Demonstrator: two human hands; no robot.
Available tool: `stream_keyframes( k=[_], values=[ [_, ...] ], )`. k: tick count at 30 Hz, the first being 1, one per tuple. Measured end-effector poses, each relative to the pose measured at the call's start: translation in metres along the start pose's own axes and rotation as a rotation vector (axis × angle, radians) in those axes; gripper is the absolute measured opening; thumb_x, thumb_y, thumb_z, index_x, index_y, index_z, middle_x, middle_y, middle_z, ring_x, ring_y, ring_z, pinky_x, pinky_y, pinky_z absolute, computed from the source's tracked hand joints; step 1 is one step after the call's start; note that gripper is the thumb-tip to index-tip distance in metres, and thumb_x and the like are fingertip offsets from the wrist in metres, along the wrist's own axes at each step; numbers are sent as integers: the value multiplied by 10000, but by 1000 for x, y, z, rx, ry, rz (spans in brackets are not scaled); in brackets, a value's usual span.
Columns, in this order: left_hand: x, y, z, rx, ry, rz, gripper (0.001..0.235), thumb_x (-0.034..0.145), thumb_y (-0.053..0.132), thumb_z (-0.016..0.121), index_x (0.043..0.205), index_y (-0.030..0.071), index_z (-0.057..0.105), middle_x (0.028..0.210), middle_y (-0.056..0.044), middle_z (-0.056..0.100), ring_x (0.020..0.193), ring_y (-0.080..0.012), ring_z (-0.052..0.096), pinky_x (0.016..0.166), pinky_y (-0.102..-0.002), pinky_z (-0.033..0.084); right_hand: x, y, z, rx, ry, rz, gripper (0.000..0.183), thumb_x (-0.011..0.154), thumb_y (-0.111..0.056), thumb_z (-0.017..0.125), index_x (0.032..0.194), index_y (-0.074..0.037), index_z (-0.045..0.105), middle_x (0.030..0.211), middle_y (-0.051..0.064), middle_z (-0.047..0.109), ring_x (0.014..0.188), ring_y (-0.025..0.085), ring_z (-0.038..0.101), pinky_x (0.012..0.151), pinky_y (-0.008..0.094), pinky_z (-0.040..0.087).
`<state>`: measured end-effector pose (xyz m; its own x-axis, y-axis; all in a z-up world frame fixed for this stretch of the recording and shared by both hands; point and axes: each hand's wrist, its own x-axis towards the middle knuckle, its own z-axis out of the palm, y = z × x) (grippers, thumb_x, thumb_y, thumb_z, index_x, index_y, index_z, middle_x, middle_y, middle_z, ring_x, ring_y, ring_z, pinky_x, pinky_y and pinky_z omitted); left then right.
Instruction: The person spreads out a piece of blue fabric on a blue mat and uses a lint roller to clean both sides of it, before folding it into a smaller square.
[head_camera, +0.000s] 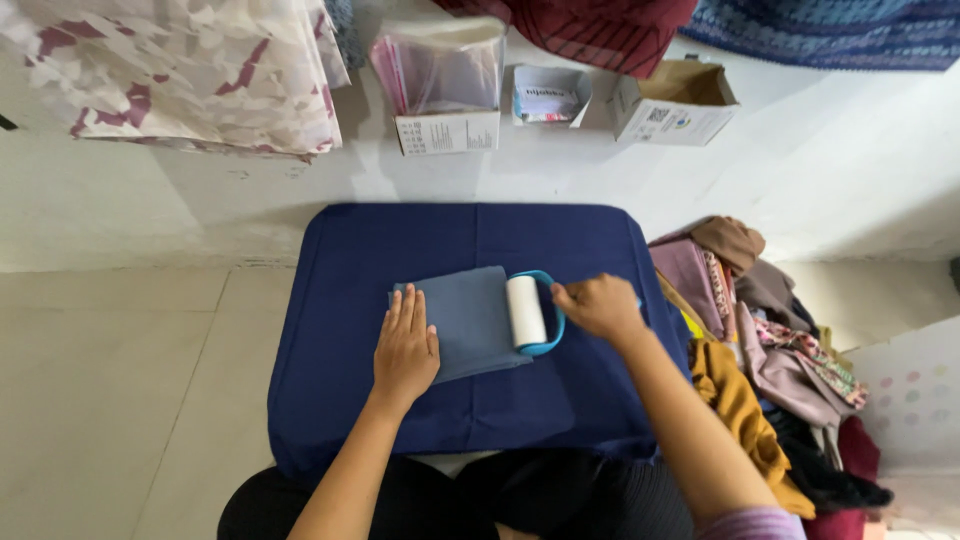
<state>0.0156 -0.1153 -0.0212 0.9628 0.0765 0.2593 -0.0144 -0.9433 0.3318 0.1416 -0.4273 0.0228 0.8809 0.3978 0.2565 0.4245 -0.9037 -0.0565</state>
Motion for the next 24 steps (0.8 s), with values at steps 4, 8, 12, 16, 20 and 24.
stream_keyframes(
  k=[4,8,12,16,20,24],
  values=[
    [-1,-1,4,-30,25,7,581,1013,209,417,1551,-5,368,1653,-209,303,1542,-358,245,1224,-490,246,-11,-67,-8,188,-7,-63,496,917,-588,543,720,-196,773,602,161,690,681,412,722,634,551,570],
    [-2,-5,5,15,39,30,594,1011,212,432,1559,-1,355,1662,-202,288,1542,-361,242,1224,-486,250,-19,-87,18,139,39,-185,505,943,-580,505,639,-242,725,537,87,674,580,330,725,550,446,573],
    [-1,-1,-3,-11,-16,0,601,1016,231,396,1567,1,332,1665,-205,274,1550,-355,220,1234,-478,224,-25,-48,27,162,-2,-91,518,955,-584,502,619,-249,711,538,95,658,618,343,719,561,447,568],
    [1,-7,9,1,-10,8,607,1015,234,403,1567,-9,332,1666,-212,270,1551,-359,222,1232,-486,234,-33,-6,23,130,-39,-18,554,948,-627,475,588,-257,677,536,73,658,630,328,722,577,433,568],
    [3,-5,10,21,-18,14,612,1012,232,413,1568,-11,327,1670,-215,261,1554,-363,213,1235,-484,226,-31,36,23,129,-104,181,613,938,-670,467,616,-208,710,598,135,684,719,384,726,637,483,558],
    [3,0,-2,8,-97,-23,616,1022,236,378,1580,-10,295,1681,-211,225,1564,-357,176,1249,-478,186,-6,44,25,326,-110,575,642,988,-738,383,868,-246,777,821,140,762,931,386,740,779,518,566]
  ],
)
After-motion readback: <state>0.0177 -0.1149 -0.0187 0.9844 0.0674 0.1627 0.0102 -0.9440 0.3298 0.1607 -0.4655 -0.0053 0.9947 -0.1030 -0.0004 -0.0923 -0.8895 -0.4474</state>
